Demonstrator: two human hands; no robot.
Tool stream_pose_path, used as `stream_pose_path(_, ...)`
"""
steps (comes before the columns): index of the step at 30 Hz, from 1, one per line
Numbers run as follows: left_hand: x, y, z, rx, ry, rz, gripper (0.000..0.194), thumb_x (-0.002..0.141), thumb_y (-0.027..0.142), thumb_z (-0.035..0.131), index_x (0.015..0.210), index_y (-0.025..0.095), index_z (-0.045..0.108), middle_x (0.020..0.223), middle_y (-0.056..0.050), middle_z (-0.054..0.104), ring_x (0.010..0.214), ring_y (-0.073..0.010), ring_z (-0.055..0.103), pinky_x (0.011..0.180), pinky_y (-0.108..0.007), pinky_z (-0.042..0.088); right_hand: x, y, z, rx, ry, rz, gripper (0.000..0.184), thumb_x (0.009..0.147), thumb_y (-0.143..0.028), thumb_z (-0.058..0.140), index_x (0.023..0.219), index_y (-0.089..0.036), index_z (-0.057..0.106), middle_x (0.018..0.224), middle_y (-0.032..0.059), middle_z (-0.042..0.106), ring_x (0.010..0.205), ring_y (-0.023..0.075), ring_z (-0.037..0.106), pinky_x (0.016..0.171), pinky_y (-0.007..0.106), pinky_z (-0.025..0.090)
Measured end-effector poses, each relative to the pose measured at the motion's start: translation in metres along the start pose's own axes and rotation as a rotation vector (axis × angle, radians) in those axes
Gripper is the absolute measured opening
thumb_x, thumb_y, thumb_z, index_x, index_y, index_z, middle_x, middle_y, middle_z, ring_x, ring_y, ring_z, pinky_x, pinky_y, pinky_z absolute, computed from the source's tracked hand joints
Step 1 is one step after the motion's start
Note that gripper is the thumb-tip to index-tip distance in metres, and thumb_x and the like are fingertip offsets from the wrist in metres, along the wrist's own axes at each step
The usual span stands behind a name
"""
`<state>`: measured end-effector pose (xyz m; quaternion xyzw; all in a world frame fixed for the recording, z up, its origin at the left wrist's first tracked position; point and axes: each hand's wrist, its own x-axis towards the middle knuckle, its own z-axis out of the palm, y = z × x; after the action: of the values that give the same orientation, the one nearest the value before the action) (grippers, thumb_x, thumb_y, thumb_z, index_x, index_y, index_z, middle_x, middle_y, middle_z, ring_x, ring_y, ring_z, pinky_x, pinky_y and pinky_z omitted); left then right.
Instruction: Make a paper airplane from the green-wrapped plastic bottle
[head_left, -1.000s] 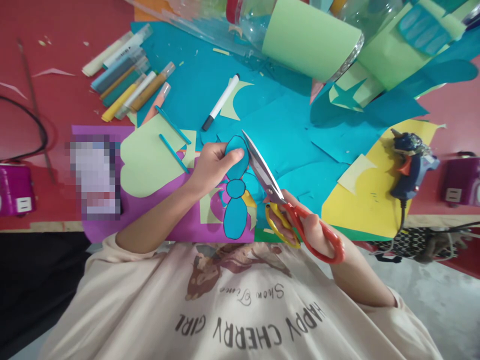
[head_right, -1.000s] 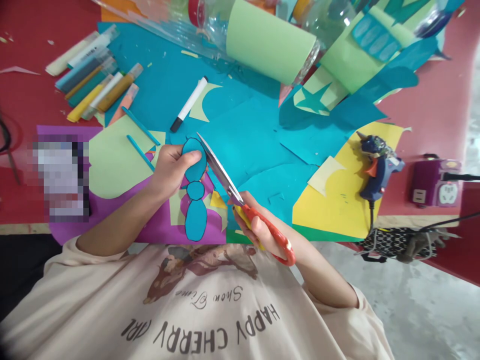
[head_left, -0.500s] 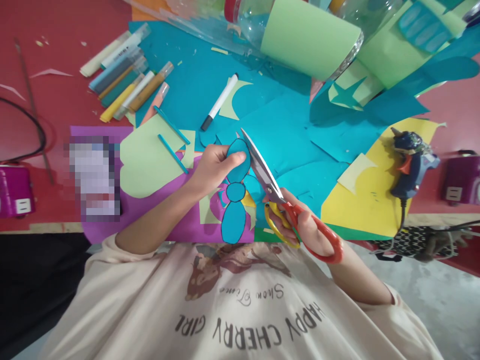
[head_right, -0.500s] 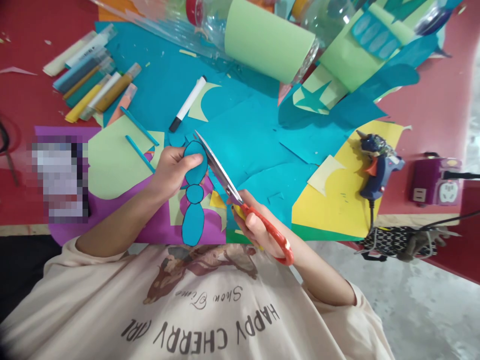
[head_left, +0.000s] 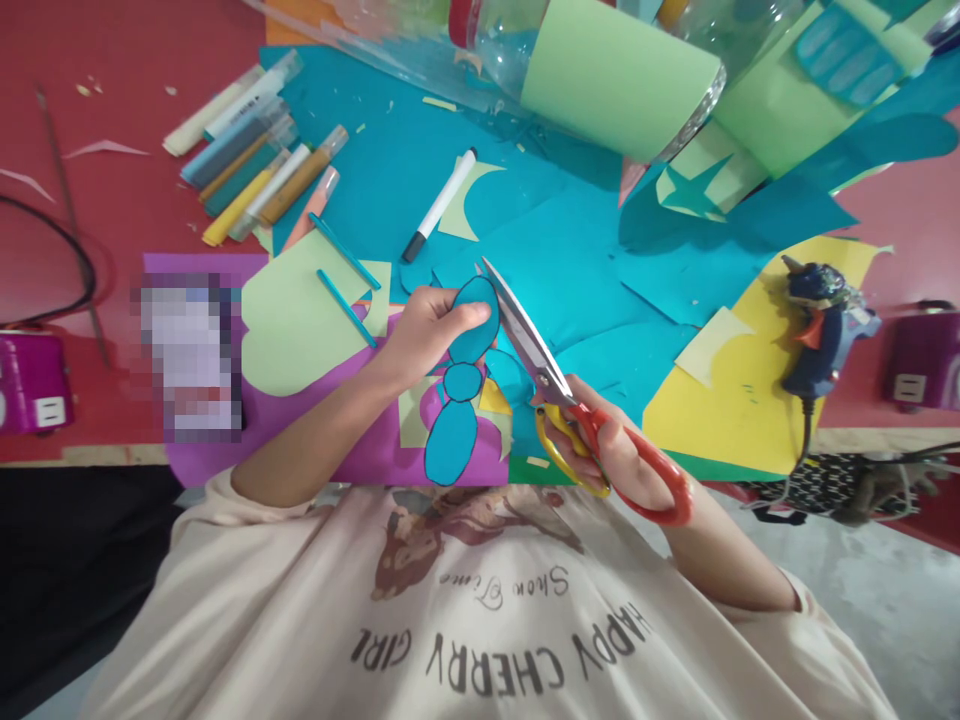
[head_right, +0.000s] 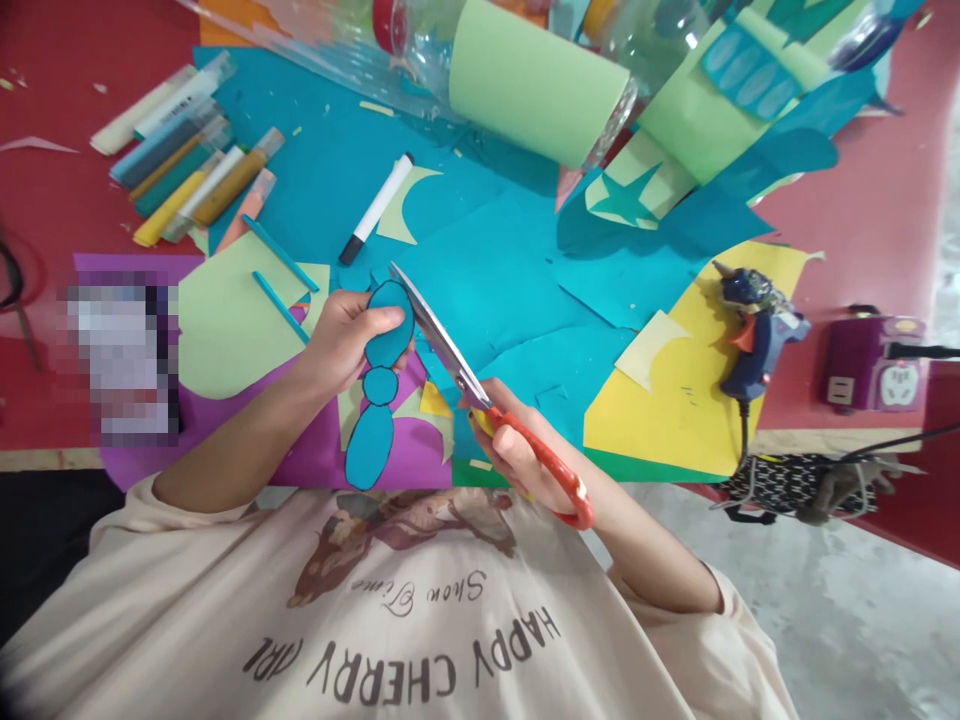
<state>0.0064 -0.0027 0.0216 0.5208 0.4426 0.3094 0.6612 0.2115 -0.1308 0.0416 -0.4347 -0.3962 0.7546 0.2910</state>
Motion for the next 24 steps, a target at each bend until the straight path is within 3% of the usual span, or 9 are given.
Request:
stream_pose_path(6, 0.001, 0.007, 0.000, -0.037, -0.049, -0.025, 0.044, 0.071, 0.036, 0.063, 0.043, 0.020, 0.033, 0.041, 0.003, 0.044, 0.038, -0.0086, 0.045, 0.041, -0.024, 0.035, -0.004, -0.005, -0.004, 0.007, -0.001, 0.017, 0.066, 0.083, -0.079, 0.040, 0.120, -0.024, 0.049, 0.060, -0.0089, 0.034, 0.041, 0.0041, 0.019, 0.034, 0.021, 0.020)
stream_pose_path(11, 0.003, 0.011, -0.002, -0.097, -0.142, -0.052, 0.035, 0.071, 0.033, 0.061, 0.043, 0.019, 0.046, 0.047, 0.001, 0.058, 0.042, -0.0098, 0.053, 0.044, -0.023, 0.043, -0.007, -0.011, -0.012, -0.017, -0.038, -0.003, 0.061, 0.084, -0.075, 0.043, 0.117, -0.025, 0.049, 0.060, -0.0092, 0.035, 0.040, 0.0042, 0.020, 0.035, 0.022, 0.020)
stream_pose_path(18, 0.004, 0.010, -0.009, -0.027, -0.203, -0.090, 0.027, 0.075, 0.034, 0.060, 0.054, 0.017, 0.062, 0.045, 0.002, 0.059, 0.038, -0.0095, 0.051, 0.037, -0.020, 0.037, -0.007, -0.019, -0.016, -0.067, -0.055, -0.007, 0.057, 0.084, -0.075, 0.044, 0.109, -0.024, 0.050, 0.066, -0.0082, 0.037, 0.042, 0.0026, 0.021, 0.036, 0.020, 0.020)
stream_pose_path(24, 0.004, 0.018, -0.010, 0.010, -0.231, -0.102, 0.028, 0.077, 0.035, 0.058, 0.057, 0.016, 0.062, 0.046, 0.003, 0.060, 0.039, -0.0086, 0.054, 0.040, -0.019, 0.042, -0.010, -0.023, -0.021, -0.147, -0.015, 0.082, 0.067, 0.078, -0.082, 0.044, 0.105, -0.022, 0.048, 0.067, -0.0071, 0.034, 0.045, 0.0038, 0.022, 0.037, 0.021, 0.018)
